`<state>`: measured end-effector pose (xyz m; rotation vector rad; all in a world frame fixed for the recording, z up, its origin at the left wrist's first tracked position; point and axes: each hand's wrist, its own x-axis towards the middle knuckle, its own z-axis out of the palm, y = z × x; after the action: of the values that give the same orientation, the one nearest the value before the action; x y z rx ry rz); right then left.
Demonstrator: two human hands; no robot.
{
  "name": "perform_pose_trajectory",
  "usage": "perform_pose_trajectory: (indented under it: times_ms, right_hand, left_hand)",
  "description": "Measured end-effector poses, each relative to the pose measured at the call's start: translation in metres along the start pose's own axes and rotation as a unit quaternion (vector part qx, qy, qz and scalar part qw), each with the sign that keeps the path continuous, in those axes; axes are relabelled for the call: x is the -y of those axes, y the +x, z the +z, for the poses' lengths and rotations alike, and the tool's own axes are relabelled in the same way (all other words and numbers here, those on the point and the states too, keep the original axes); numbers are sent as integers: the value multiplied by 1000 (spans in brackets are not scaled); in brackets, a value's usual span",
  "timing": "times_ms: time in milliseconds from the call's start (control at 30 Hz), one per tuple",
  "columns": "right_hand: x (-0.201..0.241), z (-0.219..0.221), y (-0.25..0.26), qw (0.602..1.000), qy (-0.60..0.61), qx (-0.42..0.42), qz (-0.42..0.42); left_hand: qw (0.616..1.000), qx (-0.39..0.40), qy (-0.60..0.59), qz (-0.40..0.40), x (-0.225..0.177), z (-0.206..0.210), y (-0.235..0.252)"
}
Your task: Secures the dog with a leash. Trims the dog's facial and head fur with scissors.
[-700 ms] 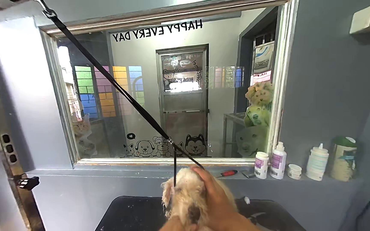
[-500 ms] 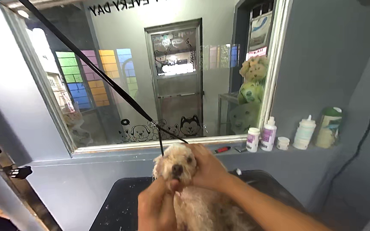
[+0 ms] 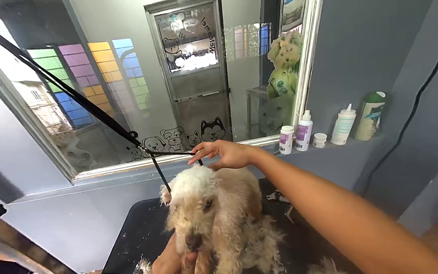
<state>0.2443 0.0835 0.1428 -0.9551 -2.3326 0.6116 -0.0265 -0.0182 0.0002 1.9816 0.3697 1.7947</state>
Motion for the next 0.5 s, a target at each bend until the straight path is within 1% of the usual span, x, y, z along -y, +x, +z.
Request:
perform_pose_trajectory:
  times_ms: [100, 167, 233, 267, 333, 400, 467, 500]
  right_hand:
    - [11, 7, -24, 993, 38, -105, -35]
    - [25, 10, -51, 980, 37, -195, -31]
    - [40, 12, -86, 967, -34, -253, 0]
    - [47, 13, -106, 961, -90, -261, 31]
    - [63, 18, -148, 943, -208, -231, 120]
    - [83, 26, -195, 913, -277, -152, 259]
    - [96, 43, -243, 871, -266, -61, 408]
    - [98, 57, -265, 843, -246, -17, 478]
  left_hand:
    - [999, 33, 29, 18, 3, 3, -15]
    - [998, 41, 48, 24, 3, 4, -20]
    - [998, 37, 53, 25, 2, 5, -24]
    - [997, 39, 58, 25, 1, 4, -25]
    - [996, 42, 79, 27, 0, 2, -29]
    - [996, 30, 76, 27, 0, 7, -34]
    - [997, 20, 64, 29, -7, 16, -31]
    - [998, 14, 59, 34, -12, 20, -26]
